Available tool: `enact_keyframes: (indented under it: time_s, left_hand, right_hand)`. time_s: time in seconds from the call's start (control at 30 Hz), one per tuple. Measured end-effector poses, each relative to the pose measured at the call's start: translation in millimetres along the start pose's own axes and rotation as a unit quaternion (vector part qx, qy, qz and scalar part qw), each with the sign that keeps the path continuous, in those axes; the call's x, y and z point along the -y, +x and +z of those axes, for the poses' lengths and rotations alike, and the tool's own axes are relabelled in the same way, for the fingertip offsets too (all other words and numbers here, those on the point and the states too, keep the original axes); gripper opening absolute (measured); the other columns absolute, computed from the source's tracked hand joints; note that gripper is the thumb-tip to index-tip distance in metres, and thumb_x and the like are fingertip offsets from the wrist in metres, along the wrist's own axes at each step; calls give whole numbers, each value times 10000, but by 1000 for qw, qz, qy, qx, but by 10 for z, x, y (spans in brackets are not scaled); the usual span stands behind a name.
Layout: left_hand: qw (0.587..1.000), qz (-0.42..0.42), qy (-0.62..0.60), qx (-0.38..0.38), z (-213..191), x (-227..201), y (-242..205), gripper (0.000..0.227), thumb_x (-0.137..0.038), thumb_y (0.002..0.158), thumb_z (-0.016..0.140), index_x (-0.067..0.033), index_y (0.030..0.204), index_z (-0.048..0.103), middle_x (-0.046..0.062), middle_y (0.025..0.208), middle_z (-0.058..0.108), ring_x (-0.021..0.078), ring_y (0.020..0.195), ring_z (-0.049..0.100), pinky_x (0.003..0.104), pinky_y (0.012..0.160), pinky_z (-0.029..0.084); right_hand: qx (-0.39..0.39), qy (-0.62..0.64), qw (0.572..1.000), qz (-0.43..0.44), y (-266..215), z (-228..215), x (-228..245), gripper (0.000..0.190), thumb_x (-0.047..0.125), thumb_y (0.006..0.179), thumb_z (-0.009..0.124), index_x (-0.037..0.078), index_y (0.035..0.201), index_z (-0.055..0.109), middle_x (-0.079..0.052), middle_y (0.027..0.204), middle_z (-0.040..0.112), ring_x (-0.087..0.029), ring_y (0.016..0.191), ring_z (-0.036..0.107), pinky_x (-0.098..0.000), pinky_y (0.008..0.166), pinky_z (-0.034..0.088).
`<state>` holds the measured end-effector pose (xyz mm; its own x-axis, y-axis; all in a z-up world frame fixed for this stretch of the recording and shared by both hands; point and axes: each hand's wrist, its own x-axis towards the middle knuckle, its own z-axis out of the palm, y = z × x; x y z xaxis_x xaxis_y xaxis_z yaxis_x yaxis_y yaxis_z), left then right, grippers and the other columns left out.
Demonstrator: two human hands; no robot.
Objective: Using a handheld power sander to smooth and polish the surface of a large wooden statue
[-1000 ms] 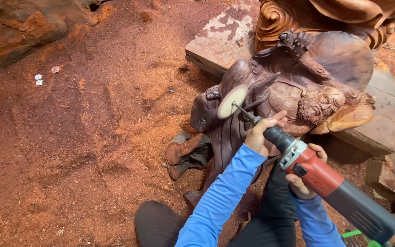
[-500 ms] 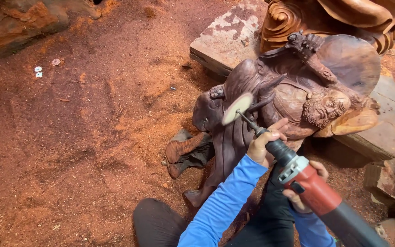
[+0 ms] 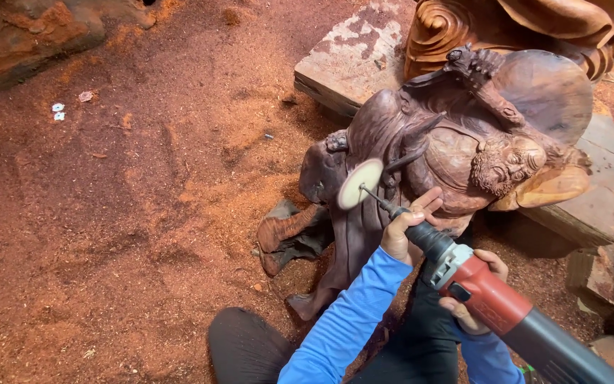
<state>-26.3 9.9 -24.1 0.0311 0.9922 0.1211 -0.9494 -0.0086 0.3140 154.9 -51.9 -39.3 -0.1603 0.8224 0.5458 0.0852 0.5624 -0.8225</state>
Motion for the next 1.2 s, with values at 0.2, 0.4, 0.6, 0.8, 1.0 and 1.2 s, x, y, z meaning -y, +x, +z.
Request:
enact_keyframes:
  time_s: [0.2, 0.4, 0.6, 0.8, 1.0, 1.2]
  left_hand:
    - [999, -9, -32, -26, 79, 102, -59, 244, -218, 854, 612, 7, 820, 702, 138, 1600, 409, 240, 1412, 370, 464, 1190, 332]
    - [998, 8, 48, -49, 118, 228, -8, 216, -181, 864, 652, 9, 825, 747, 148, 1504, 530, 264, 1371, 443, 383, 1173, 340]
    - [996, -23, 75, -42, 286, 402, 66, 474, -181, 899, 645, 63, 1305, 626, 108, 953, 694, 173, 1069, 620, 285, 1045, 439]
    - [990, -47, 127, -43, 422, 519, 59, 428, -214, 888, 650, 58, 1219, 658, 168, 1350, 618, 269, 1402, 445, 344, 1169, 324]
    - [989, -21, 127, -78, 422, 610, -39, 642, -227, 883, 637, 65, 1445, 529, 156, 1092, 661, 211, 1069, 636, 270, 971, 461]
    - [990, -21, 94, -102, 506, 672, -55, 533, -194, 926, 640, 70, 1386, 586, 141, 1017, 722, 186, 1037, 629, 265, 972, 473]
  right_hand:
    - [-42, 124, 989, 70, 11, -35, 49, 1009, 273, 567, 782, 64, 1475, 395, -186, 1385, 566, -264, 1150, 617, -344, 1062, 517]
    - [-78, 317, 940, 102, 36, -35, 140, 997, 173, 611, 855, 104, 1500, 407, -187, 1222, 639, -270, 872, 740, -307, 729, 662]
    - [-93, 342, 931, 83, 44, -150, 252, 970, 195, 654, 859, 148, 1506, 398, -171, 1226, 621, -271, 828, 721, -300, 631, 631]
    - [-104, 416, 901, 63, 31, -302, 246, 925, 136, 692, 882, 153, 1500, 431, -166, 1393, 572, -336, 1036, 703, -395, 749, 682]
    - [-81, 401, 908, 85, 98, -432, 257, 916, 155, 675, 861, 127, 1491, 445, -177, 1189, 654, -268, 809, 732, -294, 567, 621]
    - [-73, 382, 917, 82, 171, -531, 326, 862, 173, 679, 808, 106, 1463, 457, -171, 1136, 656, -245, 694, 702, -278, 495, 589]
